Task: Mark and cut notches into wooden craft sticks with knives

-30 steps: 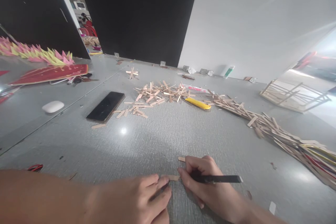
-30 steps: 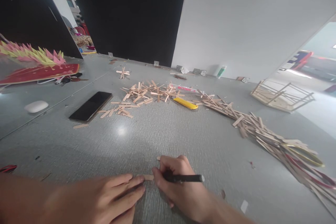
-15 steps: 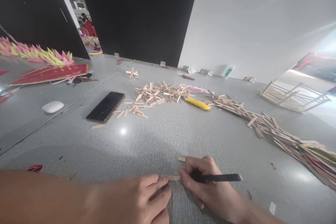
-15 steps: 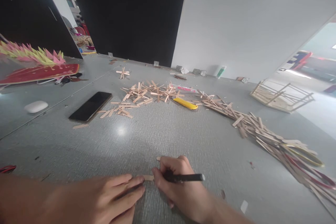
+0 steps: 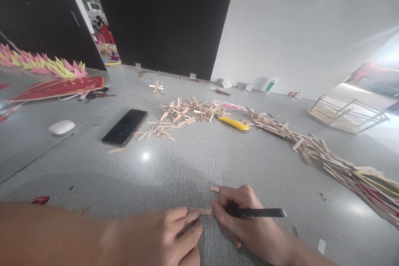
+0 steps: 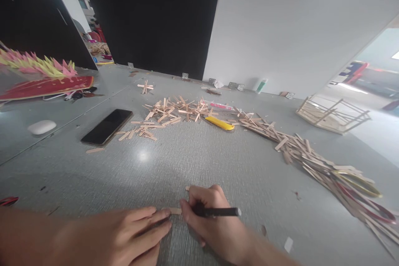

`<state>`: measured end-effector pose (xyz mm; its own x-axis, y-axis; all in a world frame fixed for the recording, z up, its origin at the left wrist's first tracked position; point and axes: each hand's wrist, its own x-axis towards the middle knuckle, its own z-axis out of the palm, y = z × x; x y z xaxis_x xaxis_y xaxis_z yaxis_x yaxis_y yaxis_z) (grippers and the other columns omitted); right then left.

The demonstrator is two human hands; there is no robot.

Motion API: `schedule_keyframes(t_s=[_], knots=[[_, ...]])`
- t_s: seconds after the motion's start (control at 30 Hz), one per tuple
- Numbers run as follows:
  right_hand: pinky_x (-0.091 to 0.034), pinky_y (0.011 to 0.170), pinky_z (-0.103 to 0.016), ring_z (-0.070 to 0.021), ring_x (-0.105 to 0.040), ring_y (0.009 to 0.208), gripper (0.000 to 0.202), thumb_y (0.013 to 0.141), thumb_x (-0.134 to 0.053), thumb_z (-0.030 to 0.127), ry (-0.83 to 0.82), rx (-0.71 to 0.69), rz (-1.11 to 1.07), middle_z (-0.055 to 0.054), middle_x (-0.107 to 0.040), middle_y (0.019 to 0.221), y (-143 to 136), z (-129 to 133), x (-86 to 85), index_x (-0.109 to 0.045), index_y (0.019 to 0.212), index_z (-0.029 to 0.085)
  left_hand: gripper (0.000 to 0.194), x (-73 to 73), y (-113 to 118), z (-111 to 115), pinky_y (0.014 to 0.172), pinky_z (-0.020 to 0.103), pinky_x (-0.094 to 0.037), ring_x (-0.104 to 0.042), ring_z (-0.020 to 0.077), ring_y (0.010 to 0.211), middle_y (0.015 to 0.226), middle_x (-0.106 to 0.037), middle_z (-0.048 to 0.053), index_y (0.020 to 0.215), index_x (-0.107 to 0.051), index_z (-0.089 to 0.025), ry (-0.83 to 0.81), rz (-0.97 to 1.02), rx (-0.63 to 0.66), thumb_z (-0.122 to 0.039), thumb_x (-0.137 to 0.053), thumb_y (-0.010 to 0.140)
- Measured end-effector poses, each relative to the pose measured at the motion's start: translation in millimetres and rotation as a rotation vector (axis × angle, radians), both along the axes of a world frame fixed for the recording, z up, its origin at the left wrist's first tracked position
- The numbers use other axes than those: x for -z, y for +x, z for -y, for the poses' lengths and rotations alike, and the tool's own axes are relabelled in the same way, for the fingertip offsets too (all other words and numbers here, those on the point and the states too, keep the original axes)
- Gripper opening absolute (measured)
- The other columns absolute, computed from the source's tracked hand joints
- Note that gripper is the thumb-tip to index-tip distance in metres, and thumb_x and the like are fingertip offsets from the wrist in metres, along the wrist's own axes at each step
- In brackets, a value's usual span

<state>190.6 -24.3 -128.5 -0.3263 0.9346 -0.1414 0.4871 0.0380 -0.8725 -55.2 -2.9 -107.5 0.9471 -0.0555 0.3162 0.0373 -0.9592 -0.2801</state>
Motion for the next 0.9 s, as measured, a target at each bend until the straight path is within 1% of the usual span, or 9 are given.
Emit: schedule_keyframes(t_s=[0.1,0.23,0.4,0.53,0.63,0.73,0.9], knots=[[-0.027,0.035,-0.02,-0.0065,-0.041,0.032,0.043,0.101,-0.053,0.043,-0.006,-0.004,-0.003,0.008,-0.04,0.046,1.5,0.3,1.8,-0.037,0.065,0.025,0.011,-0.7,0.4,-0.2,0.089,0.034,-0.061,-0.074,0.0267,0.103,0.104,-0.08,0.012,0.089,-0.071,-0.016,-0.004,0.003,-0.009,-0.018,-0.06,0.09],[-0.026,0.035,-0.019,-0.007,-0.042,0.032,0.044,0.101,-0.052,0.043,-0.004,-0.005,-0.005,0.009,-0.038,0.044,1.7,-0.2,1.5,-0.037,0.064,0.025,0.013,0.5,0.6,0.5,0.086,0.032,-0.061,-0.074,0.0265,0.104,0.103,-0.081,0.011,0.087,-0.071,-0.016,-0.004,0.027,-0.005,-0.016,-0.059,0.092],[-0.027,0.035,-0.02,-0.0073,-0.042,0.03,0.041,0.101,-0.051,0.041,-0.01,-0.001,-0.011,0.009,-0.039,0.041,0.8,0.0,-1.6,-0.037,0.065,0.026,0.009,0.8,-0.7,1.5,0.088,0.033,-0.061,-0.074,0.0262,0.106,0.102,-0.081,0.011,0.088,-0.071,-0.017,-0.011,0.012,-0.022,-0.02,-0.063,0.091],[-0.029,0.037,-0.021,-0.0072,-0.042,0.03,0.041,0.101,-0.051,0.039,-0.001,0.005,-0.004,0.01,-0.04,0.04,0.7,0.5,-3.4,-0.037,0.065,0.026,0.007,-0.5,-0.8,1.7,0.089,0.032,-0.061,-0.073,0.0258,0.107,0.105,-0.081,0.01,0.088,-0.071,-0.018,-0.019,-0.024,-0.026,-0.023,-0.066,0.089],[-0.033,0.04,-0.022,-0.0073,-0.041,0.03,0.042,0.101,-0.051,0.04,0.004,-0.004,-0.006,0.01,-0.04,0.039,0.7,-0.3,-3.7,-0.036,0.065,0.026,0.007,-0.3,-0.9,1.6,0.087,0.032,-0.061,-0.074,0.0256,0.106,0.102,-0.081,0.011,0.087,-0.071,-0.017,-0.027,0.002,-0.017,-0.021,-0.065,0.09],[-0.033,0.041,-0.022,-0.0077,-0.042,0.03,0.042,0.102,-0.051,0.041,0.009,-0.009,-0.009,0.01,-0.041,0.039,1.0,-1.9,-2.4,-0.036,0.065,0.026,0.007,0.2,-1.2,1.5,0.085,0.033,-0.061,-0.074,0.0265,0.105,0.1,-0.08,0.013,0.086,-0.071,-0.016,-0.027,0.005,-0.008,-0.022,-0.067,0.088],[-0.034,0.042,-0.023,-0.0074,-0.041,0.03,0.042,0.102,-0.05,0.04,0.021,-0.013,-0.003,0.01,-0.042,0.039,1.3,-3.4,0.0,-0.037,0.065,0.026,0.009,0.6,-1.4,1.7,0.085,0.031,-0.06,-0.074,0.0256,0.105,0.099,-0.081,0.011,0.088,-0.072,-0.017,-0.028,0.005,-0.019,-0.022,-0.065,0.09]])
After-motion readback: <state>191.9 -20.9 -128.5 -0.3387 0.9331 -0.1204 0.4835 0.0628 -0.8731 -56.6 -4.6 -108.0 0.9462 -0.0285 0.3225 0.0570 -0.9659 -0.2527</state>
